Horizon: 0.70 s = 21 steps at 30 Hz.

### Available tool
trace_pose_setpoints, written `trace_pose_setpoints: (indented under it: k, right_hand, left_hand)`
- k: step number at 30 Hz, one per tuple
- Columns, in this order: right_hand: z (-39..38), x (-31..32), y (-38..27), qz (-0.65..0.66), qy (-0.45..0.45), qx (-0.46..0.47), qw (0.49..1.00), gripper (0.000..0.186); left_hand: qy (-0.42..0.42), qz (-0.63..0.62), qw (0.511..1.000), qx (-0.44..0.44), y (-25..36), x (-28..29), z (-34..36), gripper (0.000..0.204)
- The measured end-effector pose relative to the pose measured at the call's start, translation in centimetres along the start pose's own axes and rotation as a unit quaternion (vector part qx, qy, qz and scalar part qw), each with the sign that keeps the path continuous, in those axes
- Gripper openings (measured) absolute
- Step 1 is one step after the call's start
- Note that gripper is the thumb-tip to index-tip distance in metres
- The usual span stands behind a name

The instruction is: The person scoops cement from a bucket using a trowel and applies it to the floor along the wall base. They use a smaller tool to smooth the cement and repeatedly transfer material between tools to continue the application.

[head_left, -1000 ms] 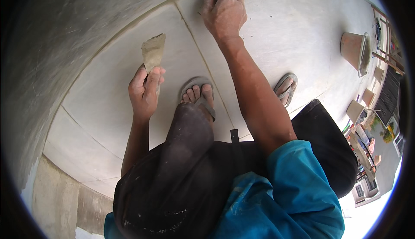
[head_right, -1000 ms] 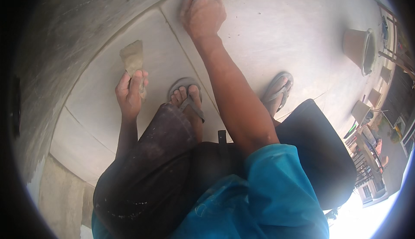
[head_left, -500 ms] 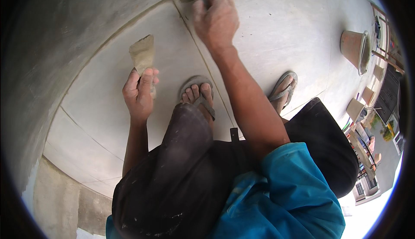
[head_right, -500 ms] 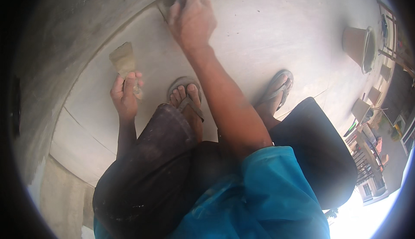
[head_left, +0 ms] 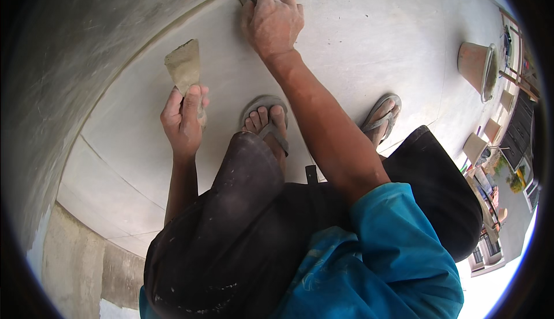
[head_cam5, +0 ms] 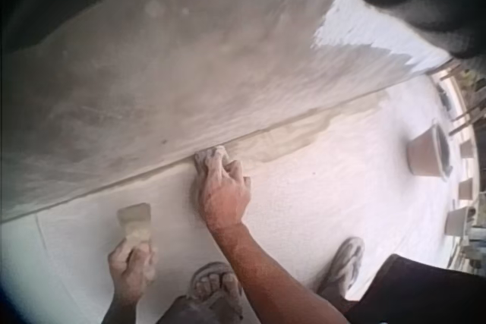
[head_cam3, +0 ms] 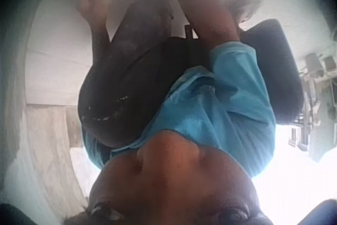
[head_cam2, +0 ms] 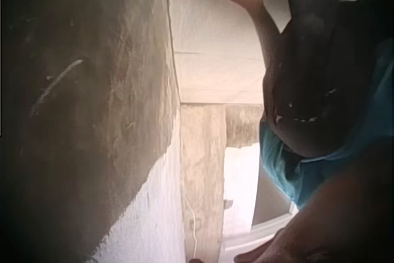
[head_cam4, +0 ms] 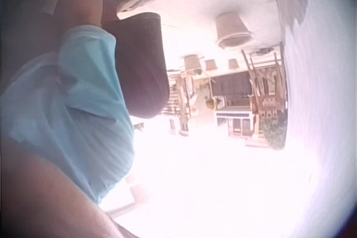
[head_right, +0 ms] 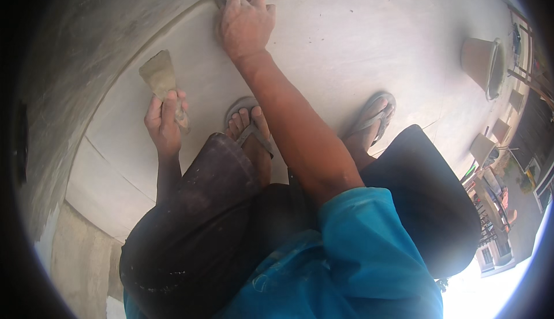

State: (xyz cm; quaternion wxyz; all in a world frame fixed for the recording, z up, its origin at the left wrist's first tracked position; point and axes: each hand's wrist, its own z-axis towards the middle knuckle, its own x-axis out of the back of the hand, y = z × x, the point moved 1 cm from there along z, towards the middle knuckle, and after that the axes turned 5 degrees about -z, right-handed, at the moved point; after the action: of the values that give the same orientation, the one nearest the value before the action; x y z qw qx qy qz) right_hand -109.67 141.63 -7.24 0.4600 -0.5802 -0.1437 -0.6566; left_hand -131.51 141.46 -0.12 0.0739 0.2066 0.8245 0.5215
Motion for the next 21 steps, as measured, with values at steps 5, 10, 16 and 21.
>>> trace_pose_setpoints:
  k: [5, 10, 16, 21]
  right_hand:
    - [-2.3, -1.8, -4.2, 0.013, 0.015, 0.004, 1.0, 0.033]
    - [-1.4, 2.1, -4.2, 0.128, -0.063, -0.061, 0.988, 0.025]
    - [4.8, 4.0, 6.4, -0.027, -0.004, -0.075, 0.997, 0.017]
    - [2.1, 1.7, 1.8, -0.046, 0.001, -0.033, 0.998, 0.024]
  left_hand:
    - [0.01, -0.01, 1.0, -0.006, 0.1, -0.1, 0.3, 0.023]
    - [0.023, -0.009, 1.0, -0.019, -0.4, 0.6, -0.2, 0.022]
    - [0.031, -0.013, 0.999, -0.034, -0.2, 1.0, -0.6, 0.021]
    - [0.041, 0.014, 0.998, -0.037, -0.4, 2.5, -1.2, 0.022]
